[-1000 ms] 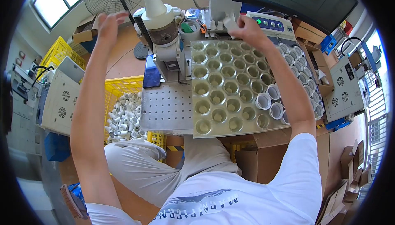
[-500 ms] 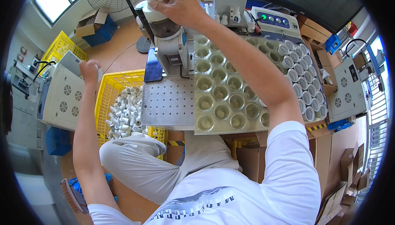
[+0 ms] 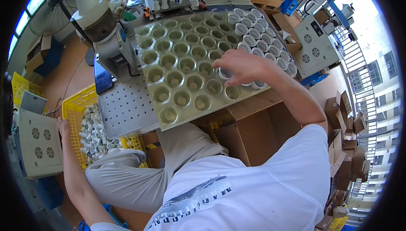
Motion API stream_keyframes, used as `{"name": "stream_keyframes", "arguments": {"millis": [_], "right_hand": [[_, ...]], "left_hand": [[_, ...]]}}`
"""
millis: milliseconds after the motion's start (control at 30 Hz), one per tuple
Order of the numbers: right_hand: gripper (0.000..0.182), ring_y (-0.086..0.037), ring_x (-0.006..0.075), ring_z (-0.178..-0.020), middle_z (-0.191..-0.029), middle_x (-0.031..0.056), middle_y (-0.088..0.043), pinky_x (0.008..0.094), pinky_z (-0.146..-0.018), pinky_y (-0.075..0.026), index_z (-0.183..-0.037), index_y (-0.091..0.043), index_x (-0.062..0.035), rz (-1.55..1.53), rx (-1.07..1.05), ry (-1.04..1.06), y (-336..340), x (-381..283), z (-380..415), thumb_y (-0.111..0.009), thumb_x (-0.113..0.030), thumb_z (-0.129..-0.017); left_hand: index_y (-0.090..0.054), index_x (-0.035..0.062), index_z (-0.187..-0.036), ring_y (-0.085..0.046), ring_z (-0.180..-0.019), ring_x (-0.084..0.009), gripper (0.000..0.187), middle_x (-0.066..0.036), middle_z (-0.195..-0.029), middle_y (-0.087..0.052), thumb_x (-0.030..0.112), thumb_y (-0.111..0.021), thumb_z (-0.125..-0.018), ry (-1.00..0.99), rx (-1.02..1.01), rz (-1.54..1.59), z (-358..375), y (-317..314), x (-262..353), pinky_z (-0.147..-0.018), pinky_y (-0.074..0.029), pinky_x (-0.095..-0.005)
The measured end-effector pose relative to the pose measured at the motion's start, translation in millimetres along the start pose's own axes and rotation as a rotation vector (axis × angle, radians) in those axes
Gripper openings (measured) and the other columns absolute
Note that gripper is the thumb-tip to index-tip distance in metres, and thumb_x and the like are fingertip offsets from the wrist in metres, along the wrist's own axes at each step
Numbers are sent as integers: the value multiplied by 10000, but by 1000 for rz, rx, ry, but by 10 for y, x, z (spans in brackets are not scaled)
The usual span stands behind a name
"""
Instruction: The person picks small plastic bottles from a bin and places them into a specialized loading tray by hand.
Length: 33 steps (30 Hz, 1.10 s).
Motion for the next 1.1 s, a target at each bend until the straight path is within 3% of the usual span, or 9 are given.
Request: {"name": "stream_keyframes", "arguments": {"millis": [167, 233, 300, 367, 467, 667, 800, 933, 1100], "right_hand": [[442, -545, 307, -1048, -1046, 158, -604, 397, -873, -428, -1134, -579, -55, 14, 25, -41, 331, -5, -41, -673, -269, -760], [443, -585, 291, -933, -965, 151, -610, 384, -801, -452, -1096, -590, -41, -170, 78, -96, 674, 132, -115, -681, -292, -743], [465, -587, 250, -821, -886, 127, -597, 354, -729, -460, -1064, -581, -19, -319, 285, -102, 996, 335, -348, -691, -306, -716], [373, -513, 151, -724, -783, 41, -554, 298, -686, -426, -978, -553, -18, -419, 579, -24, 1151, 672, -736, -706, -228, -711], [364, -496, 144, -759, -829, 44, -547, 287, -703, -415, -937, -527, -14, -571, 848, -2, 1079, 1032, -1207, -718, -222, -708], [419, -467, 191, -735, -796, 73, -481, 312, -709, -419, -861, -478, -8, -575, 921, -44, 636, 1334, -1594, -744, -267, -667], [424, -450, 189, -736, -771, 64, -451, 311, -703, -408, -826, -458, -9, -595, 925, -29, 572, 1331, -1522, -758, -263, -667], [400, -433, 186, -710, -756, 58, -439, 321, -671, -396, -788, -442, -8, -578, 984, 26, 644, 1205, -1455, -762, -214, -664], [396, -432, 183, -702, -734, 59, -439, 320, -668, -393, -768, -440, -7, -592, 988, 10, 653, 1211, -1426, -761, -216, -666]], "left_hand": [[-508, -79, -997, -574, -922, -459, 290, -305, -961, -594, 139, -447, -815, -238, 127, 21, 200, 25, 191, -779, -451, -515], [-506, -83, -995, -576, -911, -461, 288, -306, -947, -597, 130, -440, -812, -197, 91, 54, 234, -54, -15, -773, -456, -510], [-559, -68, -954, -558, -969, -431, 227, -297, -1051, -556, 67, -478, -790, -5, -85, 214, 424, -31, -75, -810, -466, -464], [-606, -65, -907, -565, -965, -416, 203, -283, -1051, -556, 42, -505, -766, -114, -100, 81, 270, -214, -288, -807, -474, -452], [-696, -44, -775, -580, -933, -387, 150, -247, -1028, -552, -7, -567, -708, -244, -55, -39, 150, -395, -421, -799, -492, -434], [-690, -48, -773, -571, -898, -399, 136, -242, -979, -550, 29, -642, -672, -472, -48, -144, 370, -404, -123, -777, -488, -439], [-689, -46, -735, -572, -891, -407, 137, -245, -980, -552, 55, -682, -642, -316, -151, 287, 77, -678, -501, -759, -493, -439], [-557, -112, -961, -595, -837, -429, 278, -325, -972, -563, 72, -503, -760, -345, -128, 41, 392, -379, -171, -726, -500, -483], [-493, -132, -984, -617, -753, -442, 303, -368, -917, -571, 69, -400, -777, -99, -149, 322, 710, 12, 109, -696, -508, -491]]}}
Point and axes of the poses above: each hand's wrist, its own z-axis away from the middle knuckle, its own y-axis out of the back of the hand, x = y × z, the point moved 10 cm from there along -z, towards the middle knuckle
